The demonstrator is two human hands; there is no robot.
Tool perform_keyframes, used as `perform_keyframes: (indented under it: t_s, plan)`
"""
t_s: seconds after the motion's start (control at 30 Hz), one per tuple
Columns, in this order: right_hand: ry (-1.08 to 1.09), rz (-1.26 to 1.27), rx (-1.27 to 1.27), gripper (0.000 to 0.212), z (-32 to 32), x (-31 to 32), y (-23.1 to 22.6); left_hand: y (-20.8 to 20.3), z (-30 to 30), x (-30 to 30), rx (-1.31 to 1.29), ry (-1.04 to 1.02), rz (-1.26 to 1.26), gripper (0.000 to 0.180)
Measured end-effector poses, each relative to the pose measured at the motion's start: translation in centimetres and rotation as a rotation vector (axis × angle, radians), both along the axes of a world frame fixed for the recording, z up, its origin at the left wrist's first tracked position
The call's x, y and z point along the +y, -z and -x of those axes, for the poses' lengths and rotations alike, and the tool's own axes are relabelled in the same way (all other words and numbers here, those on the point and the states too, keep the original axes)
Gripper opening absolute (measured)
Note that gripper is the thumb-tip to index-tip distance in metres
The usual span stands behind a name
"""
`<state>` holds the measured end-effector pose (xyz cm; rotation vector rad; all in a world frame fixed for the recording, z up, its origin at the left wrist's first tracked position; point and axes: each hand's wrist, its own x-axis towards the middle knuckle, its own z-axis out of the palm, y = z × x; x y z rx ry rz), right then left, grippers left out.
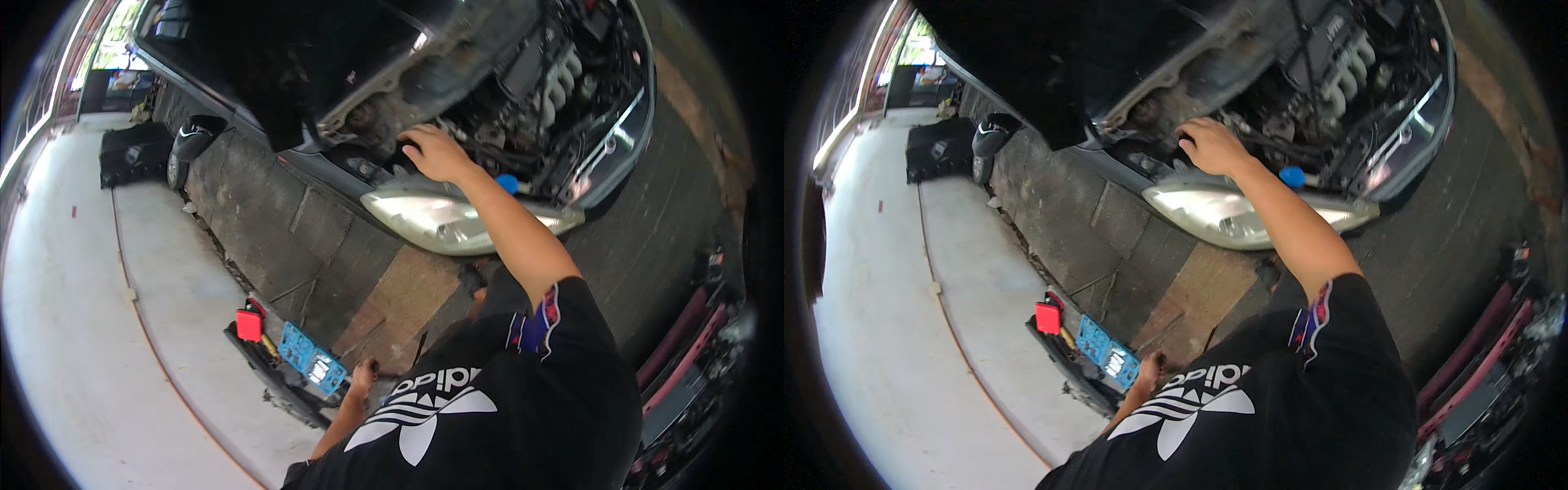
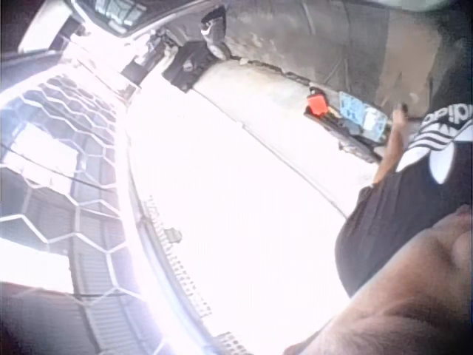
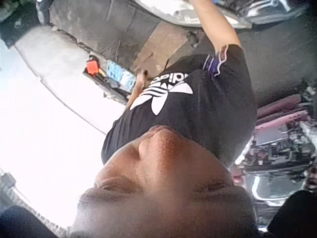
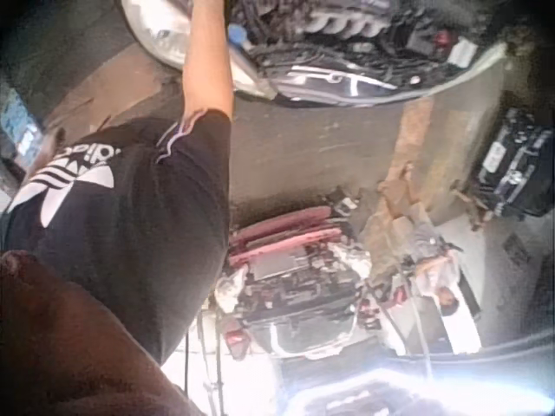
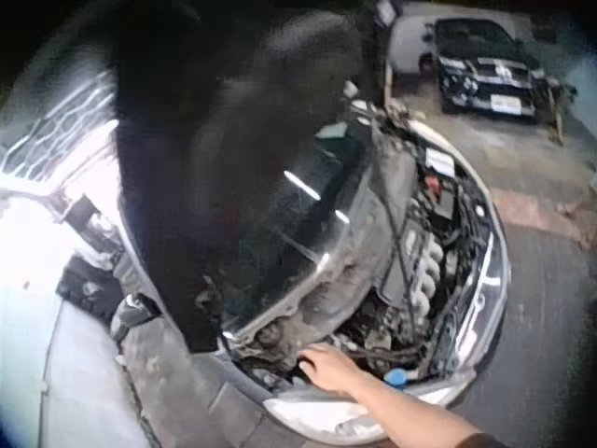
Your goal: The person works on a car engine with the hood open, using a wrench to tighten bolts on the engine block. They move around the front of the vehicle to access different areas, occasionally picking up tools from a toolbox on the floor.
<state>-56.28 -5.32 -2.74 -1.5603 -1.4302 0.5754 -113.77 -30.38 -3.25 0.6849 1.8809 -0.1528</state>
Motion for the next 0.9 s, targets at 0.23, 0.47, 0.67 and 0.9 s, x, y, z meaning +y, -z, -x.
perform_keyframes:
  t_s: [0.23, 0.47, 0.67, 0.9]
  plan:
    - [-0.146, 0.227, -0.495, 0.045, 0.2, 15.1, 3.6, 1.7, -4.9, -9.3, 0.017, 0.174, -0.151, 0.057]
    - [-0.107, 0.510, -0.777, 0.054, -0.8, 22.4, 8.8, -0.9, -10.1, -22.0, 0.088, 0.434, -0.061, 0.045]
    - [-0.221, 0.645, -0.766, 0.058, -1.3, 26.4, 10.3, 0.1, -12.9, -31.9, 0.075, 0.309, -0.111, 0.027]
    - [-0.148, 0.662, -0.691, 0.059, -1.3, 27.6, 8.8, -0.5, -16.3, -29.2, 0.060, -0.093, -0.133, 0.031]
